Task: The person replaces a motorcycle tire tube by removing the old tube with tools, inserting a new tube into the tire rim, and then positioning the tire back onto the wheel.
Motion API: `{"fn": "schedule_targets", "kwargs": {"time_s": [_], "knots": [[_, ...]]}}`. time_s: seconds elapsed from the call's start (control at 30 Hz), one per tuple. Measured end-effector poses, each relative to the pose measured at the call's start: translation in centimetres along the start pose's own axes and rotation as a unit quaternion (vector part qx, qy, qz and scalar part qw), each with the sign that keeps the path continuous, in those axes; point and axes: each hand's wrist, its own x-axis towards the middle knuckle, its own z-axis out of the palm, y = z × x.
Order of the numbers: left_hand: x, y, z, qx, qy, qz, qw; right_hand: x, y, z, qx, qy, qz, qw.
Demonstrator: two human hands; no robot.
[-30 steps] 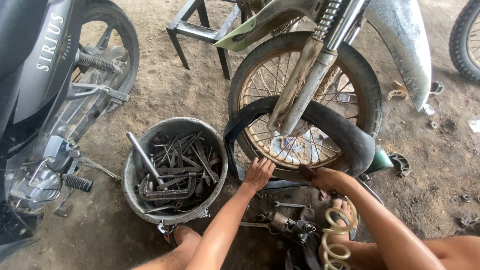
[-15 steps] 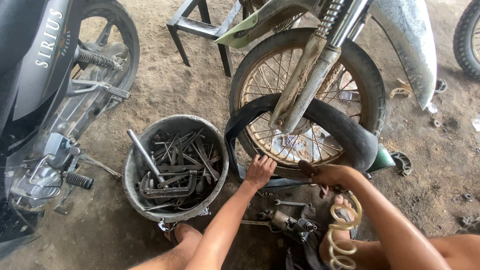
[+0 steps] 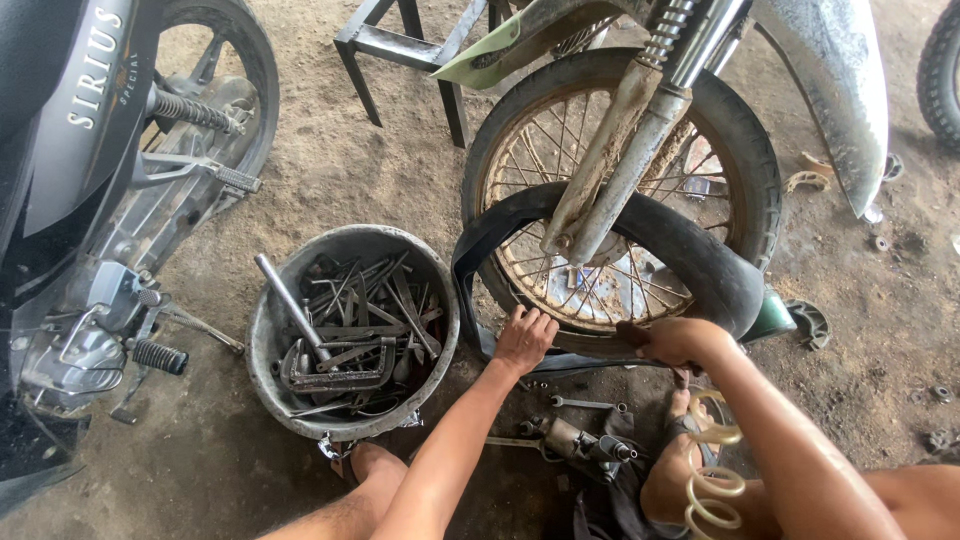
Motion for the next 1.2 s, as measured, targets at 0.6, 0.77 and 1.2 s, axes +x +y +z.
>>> {"fn": "schedule_targets", "kwargs": {"time_s": [0.6, 0.77, 1.2], "knots": [[0.0, 0.1, -0.3, 0.006, -0.063, -0.006, 0.998, -1.4, -3.1, 0.3, 0.315, 0.010, -0.029, 0.949], [0.5, 0.5, -2.2, -0.026, -0.126, -0.025, 0.991, 6.6, -4.0, 4.0, 0.299, 0.101, 0.023, 0.948], [0.3, 0.3, -2.4, -0.069, -0.177, -0.041, 0.981, 7.6, -7.2, 0.1, 0.249, 0.152, 0.004, 0.956]]}}
